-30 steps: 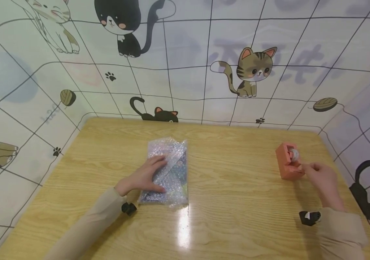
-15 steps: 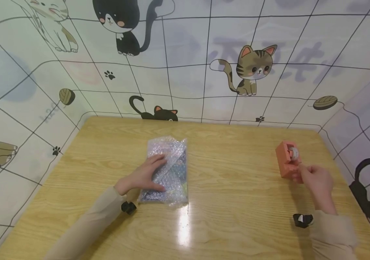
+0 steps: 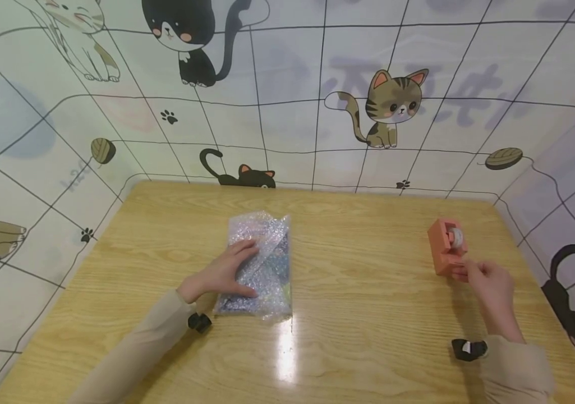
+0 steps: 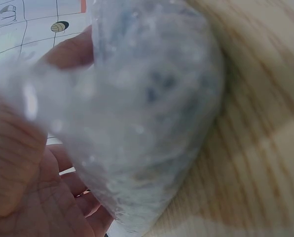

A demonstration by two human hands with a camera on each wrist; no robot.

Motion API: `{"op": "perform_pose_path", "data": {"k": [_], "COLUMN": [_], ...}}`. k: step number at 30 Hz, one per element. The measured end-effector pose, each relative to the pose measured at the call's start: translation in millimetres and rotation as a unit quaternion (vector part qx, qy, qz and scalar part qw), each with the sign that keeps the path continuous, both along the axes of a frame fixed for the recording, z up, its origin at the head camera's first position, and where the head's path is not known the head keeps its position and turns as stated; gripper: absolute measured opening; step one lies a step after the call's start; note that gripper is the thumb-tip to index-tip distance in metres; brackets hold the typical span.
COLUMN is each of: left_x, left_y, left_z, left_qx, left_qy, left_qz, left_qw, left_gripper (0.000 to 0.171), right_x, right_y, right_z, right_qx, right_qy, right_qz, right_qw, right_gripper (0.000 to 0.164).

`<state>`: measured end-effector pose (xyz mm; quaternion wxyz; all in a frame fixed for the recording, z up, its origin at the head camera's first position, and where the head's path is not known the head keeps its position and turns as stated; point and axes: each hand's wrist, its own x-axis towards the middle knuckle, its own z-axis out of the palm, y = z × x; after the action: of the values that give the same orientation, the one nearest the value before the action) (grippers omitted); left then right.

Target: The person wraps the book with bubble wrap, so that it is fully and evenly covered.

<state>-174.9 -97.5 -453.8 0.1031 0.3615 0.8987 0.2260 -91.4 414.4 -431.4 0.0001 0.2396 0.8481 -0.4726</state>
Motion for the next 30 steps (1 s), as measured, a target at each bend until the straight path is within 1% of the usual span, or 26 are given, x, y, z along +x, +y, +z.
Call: {"op": "perform_pose_path", "data": {"k": [1, 2, 3, 4, 6, 7, 8, 10, 12, 15, 17, 19, 21, 22, 24, 26, 28, 29, 30], "left_x": [-0.1, -0.3, -0.5, -0.4, -0.3, -0.2, -0.1, 0.0, -0.1, -0.1, -0.2, -0.2, -0.2, -0.3, -0.4, -0.2, -0.1, 0.2, 0.4], "left_y": [-0.2, -0.4, -0.5, -0.5, -0.6, -0.5, -0.4, -0.3, -0.4, -0.6, -0.6, -0.5, -0.3, -0.1, 0.0, -0.1, -0.3, -0.4, -0.4], "left_z": [-0.3, -0.6, -0.9, -1.0, -1.1, -1.0, -1.1, -1.1, -1.4, -1.6, -1.4, -1.1, -0.9, -0.8, -0.7, -0.5, -0.3, 0.0, 0.3], "left_qx": [-0.001, -0.003, -0.005, -0.004, -0.003, -0.004, -0.004, -0.004, -0.003, -0.004, -0.005, -0.006, -0.006, -0.005, -0.001, 0.002, 0.005, 0.006, 0.005], "left_qy": [0.0, -0.001, -0.002, -0.002, -0.003, -0.003, -0.004, -0.004, -0.005, -0.006, -0.006, -0.008, -0.009, -0.01, -0.008, -0.006, -0.005, -0.004, -0.004], "left_qz": [0.0, 0.001, 0.002, 0.002, 0.002, 0.003, 0.004, 0.004, 0.004, 0.004, 0.004, 0.003, 0.003, 0.002, 0.002, 0.001, 0.0, -0.001, -0.002], "left_qw": [1.0, 1.0, 1.0, 1.0, 1.0, 1.0, 1.0, 1.0, 1.0, 1.0, 1.0, 0.9999, 0.9999, 0.9999, 1.0, 1.0, 1.0, 1.0, 1.0], "left_gripper": [0.1, 0.101, 0.101, 0.101, 0.1, 0.1, 0.1, 0.1, 0.1, 0.1, 0.1, 0.1, 0.1, 0.1, 0.099, 0.099, 0.099, 0.099, 0.099], "right_x": [-0.4, -1.3, -2.1, -3.0, -5.6, -5.9, -5.8, -2.8, 2.6, 11.7, 16.1, 18.8, 20.0, 19.5, 16.4, 12.5, 9.8, 9.1, 9.4], "right_y": [5.4, 11.8, 17.0, 24.9, 40.3, 45.5, 46.9, 44.4, 32.6, 14.5, 7.1, 2.8, 0.0, -0.8, -2.6, -4.2, -7.2, -9.5, -11.9], "right_z": [-5.8, -12.1, -17.4, -26.0, -42.8, -48.3, -49.8, -47.7, -35.7, -18.7, -14.7, -14.2, -15.8, -16.7, -18.6, -19.9, -20.6, -21.1, -21.0], "right_qx": [-0.017, -0.046, -0.066, -0.078, -0.08, -0.081, -0.073, -0.056, -0.052, -0.055, -0.041, -0.037, -0.043, -0.055, -0.104, -0.145, -0.161, -0.159, -0.15], "right_qy": [0.011, 0.019, 0.024, 0.034, 0.045, 0.046, 0.043, 0.048, 0.048, 0.064, 0.081, 0.1, 0.117, 0.122, 0.125, 0.119, 0.106, 0.106, 0.097], "right_qz": [0.006, 0.011, 0.017, 0.015, 0.013, 0.011, 0.009, 0.009, 0.025, 0.034, 0.037, 0.027, 0.015, 0.009, -0.014, -0.035, -0.065, -0.085, -0.097], "right_qw": [1.0, 0.999, 0.997, 0.996, 0.996, 0.996, 0.996, 0.997, 0.997, 0.996, 0.995, 0.994, 0.992, 0.991, 0.987, 0.982, 0.979, 0.978, 0.979], "right_gripper": [0.039, 0.037, 0.037, 0.035, 0.034, 0.035, 0.036, 0.035, 0.034, 0.033, 0.034, 0.033, 0.033, 0.034, 0.034, 0.032, 0.03, 0.03, 0.029]}}
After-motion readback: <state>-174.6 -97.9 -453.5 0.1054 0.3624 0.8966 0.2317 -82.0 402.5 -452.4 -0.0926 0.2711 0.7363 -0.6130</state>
